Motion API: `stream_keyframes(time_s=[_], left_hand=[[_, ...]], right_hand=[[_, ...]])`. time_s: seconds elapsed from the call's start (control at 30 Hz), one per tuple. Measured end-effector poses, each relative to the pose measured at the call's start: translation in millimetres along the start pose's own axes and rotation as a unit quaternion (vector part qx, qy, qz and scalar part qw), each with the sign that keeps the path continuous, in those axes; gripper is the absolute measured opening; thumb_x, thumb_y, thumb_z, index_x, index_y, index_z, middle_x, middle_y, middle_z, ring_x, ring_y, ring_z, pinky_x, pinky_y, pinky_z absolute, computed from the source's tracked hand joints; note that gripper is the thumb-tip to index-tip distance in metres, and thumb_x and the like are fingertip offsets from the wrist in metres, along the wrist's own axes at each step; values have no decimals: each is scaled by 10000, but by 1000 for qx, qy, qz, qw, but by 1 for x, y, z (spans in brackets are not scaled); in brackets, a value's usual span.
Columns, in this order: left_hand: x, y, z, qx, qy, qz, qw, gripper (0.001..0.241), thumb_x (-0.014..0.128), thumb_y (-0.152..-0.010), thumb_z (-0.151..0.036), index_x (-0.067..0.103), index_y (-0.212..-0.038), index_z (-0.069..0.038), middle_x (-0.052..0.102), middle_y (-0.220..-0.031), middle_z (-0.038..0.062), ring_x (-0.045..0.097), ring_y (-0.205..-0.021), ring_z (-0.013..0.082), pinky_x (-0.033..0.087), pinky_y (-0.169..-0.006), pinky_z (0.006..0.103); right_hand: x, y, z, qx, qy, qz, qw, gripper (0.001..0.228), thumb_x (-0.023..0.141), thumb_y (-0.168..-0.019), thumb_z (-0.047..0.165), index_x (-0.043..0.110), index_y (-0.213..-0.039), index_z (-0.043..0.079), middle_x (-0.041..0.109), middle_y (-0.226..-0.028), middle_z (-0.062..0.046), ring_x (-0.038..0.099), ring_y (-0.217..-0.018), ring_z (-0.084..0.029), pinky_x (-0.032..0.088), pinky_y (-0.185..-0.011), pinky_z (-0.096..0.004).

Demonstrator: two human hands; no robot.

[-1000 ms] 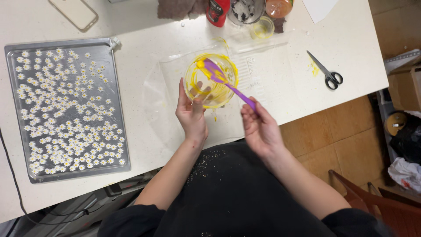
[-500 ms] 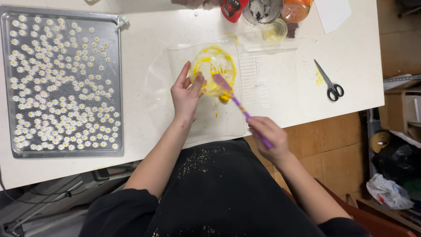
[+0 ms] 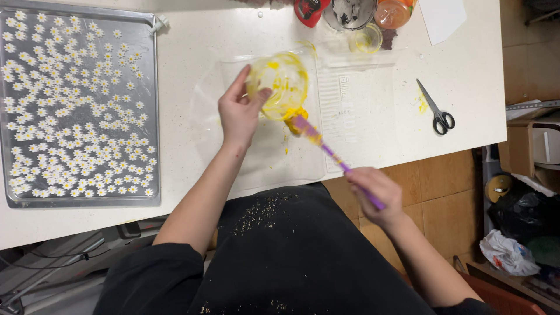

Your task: The person uses a purple spatula to scrape and mix yellow paint inside a clear plastic container. The person repeatedly scrapes the sides and bottom of the container to gather the paint into a single mass.

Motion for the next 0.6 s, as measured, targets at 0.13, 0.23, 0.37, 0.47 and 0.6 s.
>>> stream_keyframes(time_s=[0.13,0.23,0.37,0.47,0.6], left_hand=[[14,4,-13,77,-59,101,990,728,899,-850,-96,539,-1471,26,695,-1295,133,697,-1141,178,593,-1005,304],[28,10,-20,119,-60,129,983,769,926,-818,-77,537,-1476,5,653,-1321,143,684,-1197,190,607,-1064,335],[40,16,-19,106,-41,111,987,792,926,-818,-70,525,-1499,-12,647,-1323,137,675,-1210,193,604,-1082,350],[44,19,-14,109,-30,95,989,803,926,-814,-76,513,-1499,-11,642,-1337,131,669,-1232,198,599,-1097,354],[41,18,-6,142,-55,75,986,829,945,-794,-65,520,-1503,-1,640,-1347,135,663,-1251,209,584,-1129,366]], right_hand=[[11,3,-33,172,-269,-151,935,241,522,-1072,-11,606,-1290,-72,720,-1123,-200,741,-995,-282,646,-907,-397],[29,4,-61,266,-362,-225,865,288,479,-1094,57,561,-1328,-90,706,-1074,-222,735,-932,-308,642,-813,-406],[64,25,-66,352,-461,-253,775,328,490,-1102,125,538,-1366,-62,705,-1016,-204,724,-889,-294,626,-761,-388],[78,35,-62,421,-579,-262,647,346,487,-1089,174,523,-1373,-19,709,-988,-180,726,-874,-276,627,-757,-367],[74,39,-55,457,-691,-259,497,328,493,-1114,197,528,-1383,12,718,-992,-164,735,-878,-255,628,-773,-334]])
Point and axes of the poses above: each hand's wrist, its own y-axis away from the middle knuckle, its own x-axis out of the palm, z = x × y, the point moved 1 cm from there along -y, towards the middle knuckle
